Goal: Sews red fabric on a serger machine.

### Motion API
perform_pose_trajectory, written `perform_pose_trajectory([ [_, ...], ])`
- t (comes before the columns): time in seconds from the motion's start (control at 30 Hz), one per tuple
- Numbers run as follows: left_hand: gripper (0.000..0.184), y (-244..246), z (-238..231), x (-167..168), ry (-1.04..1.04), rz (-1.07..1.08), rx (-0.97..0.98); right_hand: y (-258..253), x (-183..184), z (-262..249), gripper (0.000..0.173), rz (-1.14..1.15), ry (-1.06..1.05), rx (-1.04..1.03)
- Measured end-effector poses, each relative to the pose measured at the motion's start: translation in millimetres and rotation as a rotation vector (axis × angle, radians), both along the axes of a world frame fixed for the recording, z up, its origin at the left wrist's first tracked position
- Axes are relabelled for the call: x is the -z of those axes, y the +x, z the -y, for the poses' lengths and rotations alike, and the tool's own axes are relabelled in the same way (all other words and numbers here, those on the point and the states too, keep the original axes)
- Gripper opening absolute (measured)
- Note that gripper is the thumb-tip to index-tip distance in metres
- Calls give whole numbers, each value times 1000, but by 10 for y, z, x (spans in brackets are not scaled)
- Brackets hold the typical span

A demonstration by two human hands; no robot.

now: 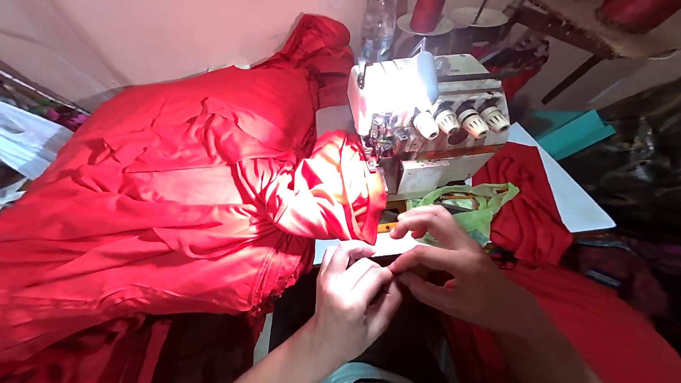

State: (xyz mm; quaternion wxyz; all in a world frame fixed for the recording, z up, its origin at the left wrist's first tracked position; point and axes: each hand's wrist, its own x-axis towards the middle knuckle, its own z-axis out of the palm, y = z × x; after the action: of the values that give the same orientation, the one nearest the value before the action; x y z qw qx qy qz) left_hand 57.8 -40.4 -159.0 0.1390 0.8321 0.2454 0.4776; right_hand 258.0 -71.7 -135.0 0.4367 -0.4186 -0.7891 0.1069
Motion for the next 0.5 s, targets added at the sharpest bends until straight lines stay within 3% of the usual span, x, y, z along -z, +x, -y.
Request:
perform_pose_trajectory([
  [0.13,24,55,-196,-45,354,-187,-118,71,46,-14,13,-16,84,103],
  [0.2,33,79,-306,-65,500,-464,-205,117,100,-86,10,-52,172,242],
  [0.3,22,53,-385,-168,481,-905,-30,207,136,-282,8,-57,339,393],
  [0.4,23,-52,-375,-377,356,-794,197,204,189,-517,12,32,484,492],
  [0.5,24,-136,-219,-790,296,-594,50,127,295,-729,12,138,558,518],
])
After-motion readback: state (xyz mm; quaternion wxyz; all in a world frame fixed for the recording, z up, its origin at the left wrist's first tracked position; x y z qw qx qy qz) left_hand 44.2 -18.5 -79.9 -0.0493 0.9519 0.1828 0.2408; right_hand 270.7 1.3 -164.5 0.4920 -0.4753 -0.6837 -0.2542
